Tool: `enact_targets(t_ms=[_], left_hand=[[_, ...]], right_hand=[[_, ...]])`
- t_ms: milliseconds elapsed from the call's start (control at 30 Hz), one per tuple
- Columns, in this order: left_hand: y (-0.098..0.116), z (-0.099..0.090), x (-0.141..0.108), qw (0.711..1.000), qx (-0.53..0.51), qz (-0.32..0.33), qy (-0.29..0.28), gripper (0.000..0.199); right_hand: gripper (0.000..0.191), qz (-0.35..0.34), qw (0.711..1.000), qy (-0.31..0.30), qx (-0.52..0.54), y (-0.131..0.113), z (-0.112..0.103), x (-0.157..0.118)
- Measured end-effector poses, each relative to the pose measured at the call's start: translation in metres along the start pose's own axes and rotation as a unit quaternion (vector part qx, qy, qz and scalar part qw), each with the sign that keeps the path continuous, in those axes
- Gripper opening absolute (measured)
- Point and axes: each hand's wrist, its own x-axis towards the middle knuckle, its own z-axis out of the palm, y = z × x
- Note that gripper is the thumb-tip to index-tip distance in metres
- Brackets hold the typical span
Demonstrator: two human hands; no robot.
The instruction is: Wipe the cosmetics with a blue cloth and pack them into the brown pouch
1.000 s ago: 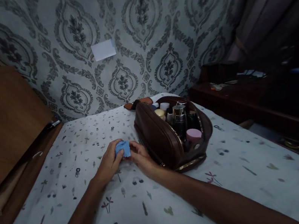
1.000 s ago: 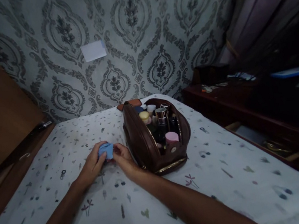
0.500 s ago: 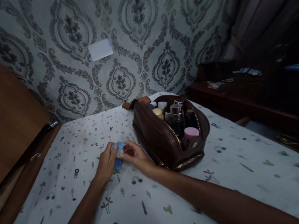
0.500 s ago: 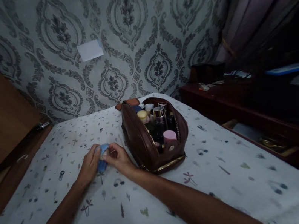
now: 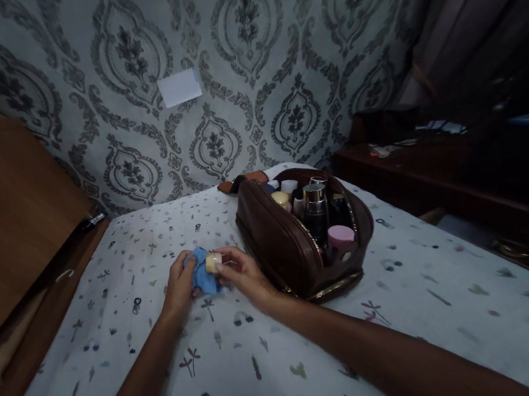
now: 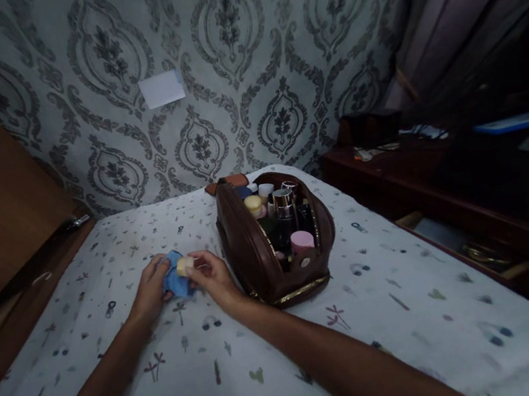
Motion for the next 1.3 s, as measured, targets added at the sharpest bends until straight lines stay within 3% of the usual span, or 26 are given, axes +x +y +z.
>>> enact_targets(t_ms=[67, 167, 333, 567, 1000, 1300], left_hand=[[0.004, -0.003, -0.002, 0.998, -0.048, 0.005, -0.029, 0.027], [0.009, -0.006, -0.004, 0.99, -0.087, 0.046, -0.104, 0.054], [0.014, -0.005, -0.007, 0.986, -0.015, 0.068, -0.15, 0.062], [0.012, -0.002, -0.004, 0.99, 0.013, 0.054, -0.128, 0.049], [0.013, 0.001, -0.005, 0.996, -0.017, -0.02, -0.082, 0.061], [0.01, 0.008, -0.009, 0.999, -0.028, 0.03, -0.027, 0.044]], right_hand=[[0.046, 0.017, 0.999, 0.022, 0.034, 0.0, 0.001, 0.001], [0.045, 0.036, 0.998, 0.02, 0.054, -0.001, 0.001, 0.001], [0.046, 0.036, 0.998, 0.016, 0.051, -0.002, 0.0, 0.0], [0.045, 0.021, 0.999, 0.022, 0.037, 0.001, -0.001, 0.0], [0.042, -0.018, 0.999, 0.031, -0.005, 0.001, -0.002, 0.003], [0.043, -0.045, 0.995, 0.069, -0.05, 0.003, -0.004, 0.006]])
